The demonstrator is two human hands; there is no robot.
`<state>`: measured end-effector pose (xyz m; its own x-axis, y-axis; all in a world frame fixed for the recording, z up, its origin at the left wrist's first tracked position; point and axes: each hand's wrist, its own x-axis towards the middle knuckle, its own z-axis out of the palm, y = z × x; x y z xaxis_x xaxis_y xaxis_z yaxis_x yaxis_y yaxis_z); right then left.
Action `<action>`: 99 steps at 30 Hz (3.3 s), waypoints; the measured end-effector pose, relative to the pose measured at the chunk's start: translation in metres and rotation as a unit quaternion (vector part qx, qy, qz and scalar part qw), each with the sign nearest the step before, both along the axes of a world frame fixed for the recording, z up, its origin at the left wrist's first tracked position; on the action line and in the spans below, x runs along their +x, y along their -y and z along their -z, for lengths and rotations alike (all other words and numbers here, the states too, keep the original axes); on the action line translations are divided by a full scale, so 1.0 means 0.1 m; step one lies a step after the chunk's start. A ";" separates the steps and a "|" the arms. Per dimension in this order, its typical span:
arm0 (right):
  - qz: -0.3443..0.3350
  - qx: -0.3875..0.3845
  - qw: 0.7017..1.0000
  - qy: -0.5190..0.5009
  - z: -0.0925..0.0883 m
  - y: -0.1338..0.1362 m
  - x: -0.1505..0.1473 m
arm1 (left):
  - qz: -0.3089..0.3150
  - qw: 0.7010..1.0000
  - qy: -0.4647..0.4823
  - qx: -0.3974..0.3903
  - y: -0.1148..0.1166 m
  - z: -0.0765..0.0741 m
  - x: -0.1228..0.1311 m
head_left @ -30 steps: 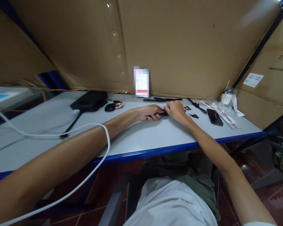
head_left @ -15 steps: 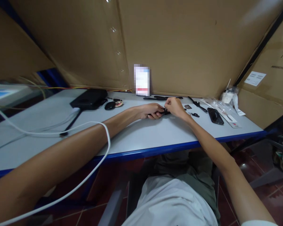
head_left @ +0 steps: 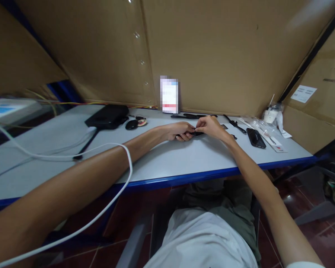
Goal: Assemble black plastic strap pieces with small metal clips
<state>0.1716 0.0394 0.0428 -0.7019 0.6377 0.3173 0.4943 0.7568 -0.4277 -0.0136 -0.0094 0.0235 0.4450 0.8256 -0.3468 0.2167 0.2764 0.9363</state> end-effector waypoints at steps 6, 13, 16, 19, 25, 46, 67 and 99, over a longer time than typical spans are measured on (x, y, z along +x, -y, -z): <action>0.010 0.112 0.992 0.049 0.02 0.10 -0.01 | -0.041 0.999 0.000 0.007 0.04 -0.03 0.04; -0.004 0.078 0.996 0.044 0.02 0.06 -0.03 | -0.046 0.999 -0.001 -0.004 0.02 -0.02 0.04; -0.005 0.040 0.999 0.035 0.00 0.00 -0.07 | -0.047 0.999 -0.011 0.003 0.04 -0.04 0.06; -0.008 0.012 0.999 0.030 -0.01 -0.05 -0.07 | -0.049 0.998 -0.029 0.018 0.09 -0.08 0.09; 0.002 -0.002 1.000 -0.018 0.04 -0.04 -0.03 | -0.062 0.990 -0.100 0.076 0.20 -0.11 0.19; 0.066 0.091 0.991 0.067 0.03 0.08 0.01 | -0.059 0.987 -0.106 0.106 0.25 -0.06 0.19; 0.101 0.038 0.994 -0.018 0.07 0.10 -0.05 | -0.060 0.996 -0.049 0.052 0.06 0.05 0.13; 0.006 0.017 1.000 0.015 0.03 -0.05 0.09 | -0.029 0.998 -0.036 0.031 0.05 0.02 0.08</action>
